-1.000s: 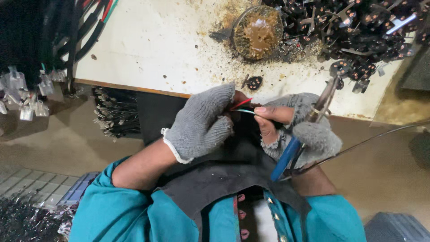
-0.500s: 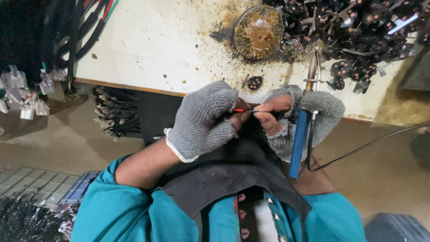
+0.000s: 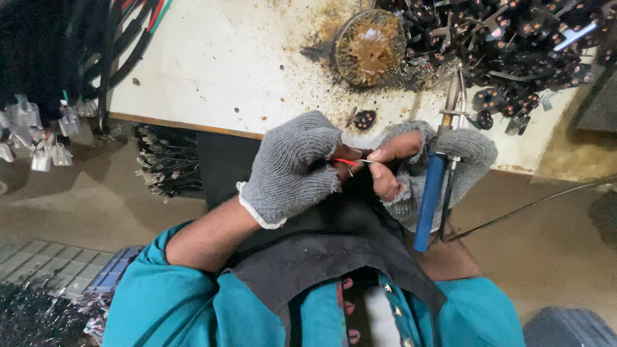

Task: The person solders red and green wire ends onto small plug terminals at a workbench, holding a soldering iron in one hand and wire in the other, dipping wires into a rosin puck and placing finished plugs aside while working through a batch of plug components.

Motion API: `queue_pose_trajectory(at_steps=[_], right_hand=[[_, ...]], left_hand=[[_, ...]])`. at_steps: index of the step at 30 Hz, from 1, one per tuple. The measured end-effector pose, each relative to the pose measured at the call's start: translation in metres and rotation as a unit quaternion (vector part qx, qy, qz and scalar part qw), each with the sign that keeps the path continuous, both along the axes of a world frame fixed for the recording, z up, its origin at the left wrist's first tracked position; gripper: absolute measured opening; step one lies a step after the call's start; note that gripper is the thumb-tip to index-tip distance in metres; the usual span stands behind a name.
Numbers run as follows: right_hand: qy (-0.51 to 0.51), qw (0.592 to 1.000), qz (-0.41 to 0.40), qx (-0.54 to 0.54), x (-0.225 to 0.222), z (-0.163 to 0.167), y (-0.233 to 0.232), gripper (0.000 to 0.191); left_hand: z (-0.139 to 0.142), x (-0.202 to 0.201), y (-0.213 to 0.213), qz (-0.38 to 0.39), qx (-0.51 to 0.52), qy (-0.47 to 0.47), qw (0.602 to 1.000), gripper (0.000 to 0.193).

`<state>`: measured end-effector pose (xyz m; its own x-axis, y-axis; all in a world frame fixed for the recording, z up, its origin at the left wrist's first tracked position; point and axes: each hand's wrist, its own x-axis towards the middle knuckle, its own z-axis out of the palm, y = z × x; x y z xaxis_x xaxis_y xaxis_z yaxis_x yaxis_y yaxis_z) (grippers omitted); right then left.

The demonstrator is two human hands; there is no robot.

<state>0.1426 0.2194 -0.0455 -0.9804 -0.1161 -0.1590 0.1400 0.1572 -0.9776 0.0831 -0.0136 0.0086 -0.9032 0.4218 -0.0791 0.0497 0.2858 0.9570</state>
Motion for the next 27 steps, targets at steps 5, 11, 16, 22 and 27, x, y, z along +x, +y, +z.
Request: queue_pose_trajectory(at_steps=[5,11,16,22,27], right_hand=[[0.009,1.000,-0.012,0.004,-0.001,0.011,-0.004,0.014],[0.043,0.994,-0.103,-0.001,-0.017,0.024,-0.010,0.015],[0.131,0.966,-0.088,0.204,-0.037,0.034,-0.011,0.010],[0.151,0.954,-0.045,0.255,-0.048,0.041,-0.015,0.008],[0.142,0.954,-0.032,0.261,-0.051,0.044,-0.019,0.011]], left_hand=[[0.002,0.001,0.009,0.017,0.001,0.046,0.999,0.018],[0.012,-0.025,0.006,0.072,-0.074,0.168,0.980,0.018],[-0.003,-0.054,0.000,0.144,-0.071,0.116,0.980,0.015],[-0.009,-0.058,0.005,0.126,-0.125,0.129,0.976,0.016],[-0.013,-0.059,0.004,0.110,-0.130,0.174,0.970,0.017]])
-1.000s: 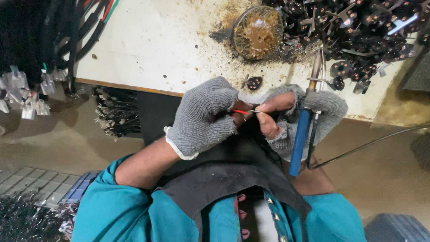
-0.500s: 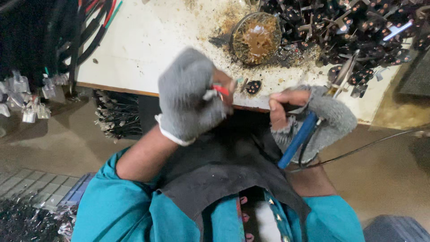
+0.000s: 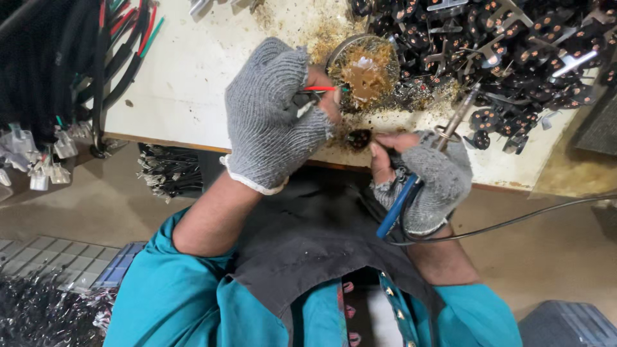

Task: The person solders red and green wire ends onto small plug terminals at a workbench, holding a soldering iron in one hand and wire in the other, dipping wires into a rosin puck and placing finished plugs aside while working through a batch of plug components.

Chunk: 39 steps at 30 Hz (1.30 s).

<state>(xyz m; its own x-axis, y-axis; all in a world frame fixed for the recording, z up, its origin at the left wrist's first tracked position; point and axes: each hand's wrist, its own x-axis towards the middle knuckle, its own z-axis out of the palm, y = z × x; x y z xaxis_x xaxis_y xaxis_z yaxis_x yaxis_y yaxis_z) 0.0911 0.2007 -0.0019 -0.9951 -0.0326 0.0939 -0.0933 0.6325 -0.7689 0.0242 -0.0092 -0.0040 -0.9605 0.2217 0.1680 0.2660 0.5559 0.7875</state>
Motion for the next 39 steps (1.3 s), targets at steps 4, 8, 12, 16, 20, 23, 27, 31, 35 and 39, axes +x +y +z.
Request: queue_pose_trajectory(at_steps=[4,8,12,16,20,23,27,31,35,39], right_hand=[[0.048,0.998,0.034,-0.012,-0.005,0.001,0.001,0.017],[0.095,0.991,0.092,0.005,-0.009,0.001,0.004,0.020],[0.073,0.990,0.104,0.058,-0.008,0.001,0.005,0.022],[0.069,0.993,0.078,0.062,-0.001,0.000,0.005,0.021],[-0.027,0.996,0.014,-0.083,0.014,0.001,0.012,0.040],[-0.078,0.983,-0.022,-0.166,0.027,0.001,0.025,0.062],[0.034,0.999,0.035,0.003,0.043,-0.015,0.038,0.065],[-0.044,0.997,0.007,-0.065,0.063,-0.030,0.045,0.041],[-0.270,0.897,-0.083,-0.339,0.073,-0.042,0.048,0.025],[-0.135,0.967,0.004,-0.217,0.066,-0.050,0.053,0.023]], left_hand=[[-0.003,0.001,-0.001,-0.010,-0.005,0.028,1.000,0.017],[0.001,0.000,0.001,0.003,-0.023,0.033,0.999,0.018],[0.015,0.012,-0.003,-0.032,0.038,-0.013,0.999,0.016],[0.018,0.030,-0.004,-0.061,0.059,-0.099,0.991,0.021],[0.008,0.037,0.002,-0.104,-0.064,-0.041,0.992,0.023],[0.005,0.037,0.005,-0.105,-0.092,-0.032,0.990,0.023],[0.008,0.037,0.007,-0.101,-0.087,-0.036,0.990,0.024],[0.007,0.037,0.008,-0.101,-0.108,-0.028,0.989,0.028],[0.004,0.039,0.010,-0.096,-0.121,-0.013,0.988,0.030],[0.003,0.041,0.012,-0.092,-0.123,-0.003,0.988,0.027]])
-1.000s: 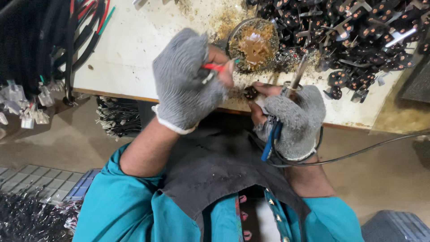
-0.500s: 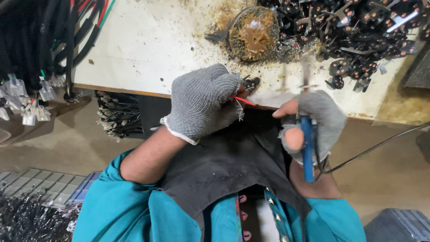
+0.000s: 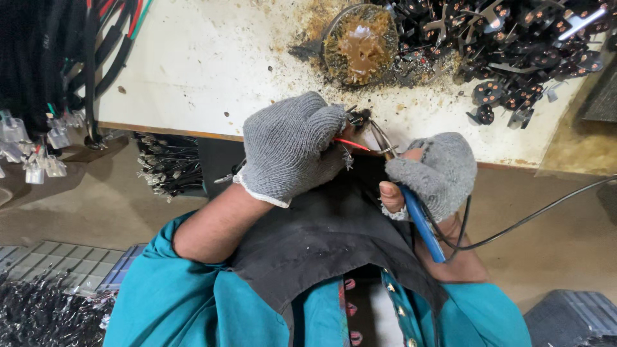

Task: The person solders red and green wire ends onto small plug terminals at a workbench, holding a soldering iron in one hand and wire in the other, dipping wires into a rosin puck and placing finished plugs aside while working through a batch of plug components.

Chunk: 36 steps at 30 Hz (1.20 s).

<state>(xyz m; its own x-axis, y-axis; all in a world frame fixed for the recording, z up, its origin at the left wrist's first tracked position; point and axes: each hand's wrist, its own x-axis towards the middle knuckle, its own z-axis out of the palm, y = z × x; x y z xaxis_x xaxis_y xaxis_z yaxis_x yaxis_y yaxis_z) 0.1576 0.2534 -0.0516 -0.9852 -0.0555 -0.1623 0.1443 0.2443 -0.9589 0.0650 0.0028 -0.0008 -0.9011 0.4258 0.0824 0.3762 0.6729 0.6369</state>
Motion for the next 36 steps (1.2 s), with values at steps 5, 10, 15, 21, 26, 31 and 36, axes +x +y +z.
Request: queue_pose_trajectory(at_steps=[5,10,15,21,26,31,36], right_hand=[[0.289,0.925,0.152,0.193,-0.019,0.000,0.003,0.017],[0.232,0.939,0.146,0.207,-0.026,0.010,-0.007,0.022],[-0.285,0.936,0.081,0.190,-0.032,0.023,-0.021,0.030],[-0.393,0.919,0.010,0.021,-0.042,0.034,-0.029,0.040],[-0.453,0.875,-0.087,-0.146,-0.047,0.038,-0.032,0.035],[-0.363,0.925,0.063,0.091,-0.046,0.040,-0.030,0.031],[-0.212,0.976,-0.043,-0.037,-0.039,0.038,-0.023,0.018]], left_hand=[[0.001,-0.001,0.001,0.001,0.007,0.006,1.000,0.025],[0.001,-0.002,0.001,0.000,0.004,0.011,1.000,0.026],[0.000,-0.002,0.001,-0.001,-0.014,0.005,1.000,0.027],[-0.001,-0.001,0.001,-0.005,-0.015,0.004,1.000,0.028],[-0.001,-0.001,0.001,0.000,-0.018,0.005,1.000,0.029],[-0.001,-0.001,0.001,-0.001,-0.004,0.007,1.000,0.028],[-0.002,-0.001,0.001,-0.006,-0.017,0.009,1.000,0.029]])
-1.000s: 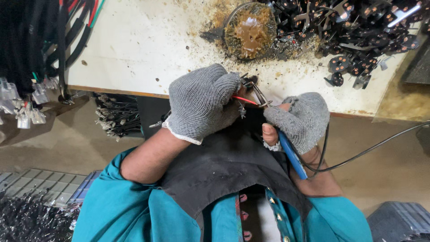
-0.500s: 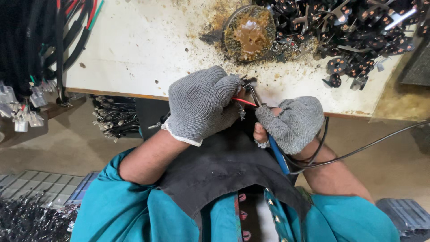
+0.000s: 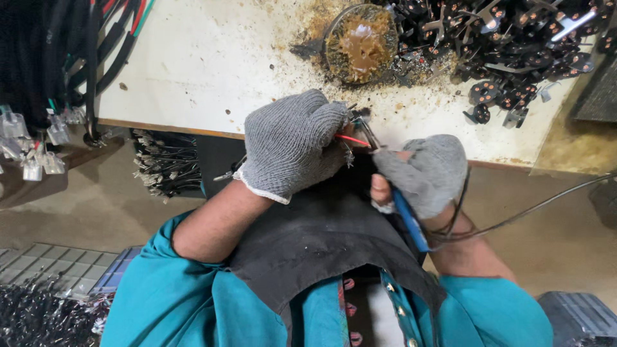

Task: The person solders red and green wire ends onto small plug terminals at a workbench, holding a soldering iron in one hand and wire in the other, dipping wires into a rosin puck and placing finished plugs aside while working through a batch of plug components.

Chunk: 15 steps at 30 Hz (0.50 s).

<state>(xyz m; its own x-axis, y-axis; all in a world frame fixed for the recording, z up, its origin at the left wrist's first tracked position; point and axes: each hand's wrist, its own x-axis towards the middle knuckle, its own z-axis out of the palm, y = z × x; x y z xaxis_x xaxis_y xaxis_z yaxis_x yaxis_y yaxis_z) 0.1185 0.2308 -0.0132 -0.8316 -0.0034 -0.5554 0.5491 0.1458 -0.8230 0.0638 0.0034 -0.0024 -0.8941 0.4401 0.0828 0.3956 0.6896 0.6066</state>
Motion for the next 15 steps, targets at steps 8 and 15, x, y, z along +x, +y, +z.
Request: queue_pose_trajectory(at_steps=[8,15], right_hand=[[0.463,0.822,0.258,0.210,0.003,-0.015,0.015,0.018],[-0.021,0.985,0.160,0.055,0.015,-0.029,0.021,0.019]], left_hand=[[0.001,-0.001,0.000,0.001,0.001,-0.004,1.000,0.029],[0.000,-0.001,-0.001,0.003,0.007,-0.009,1.000,0.034]])
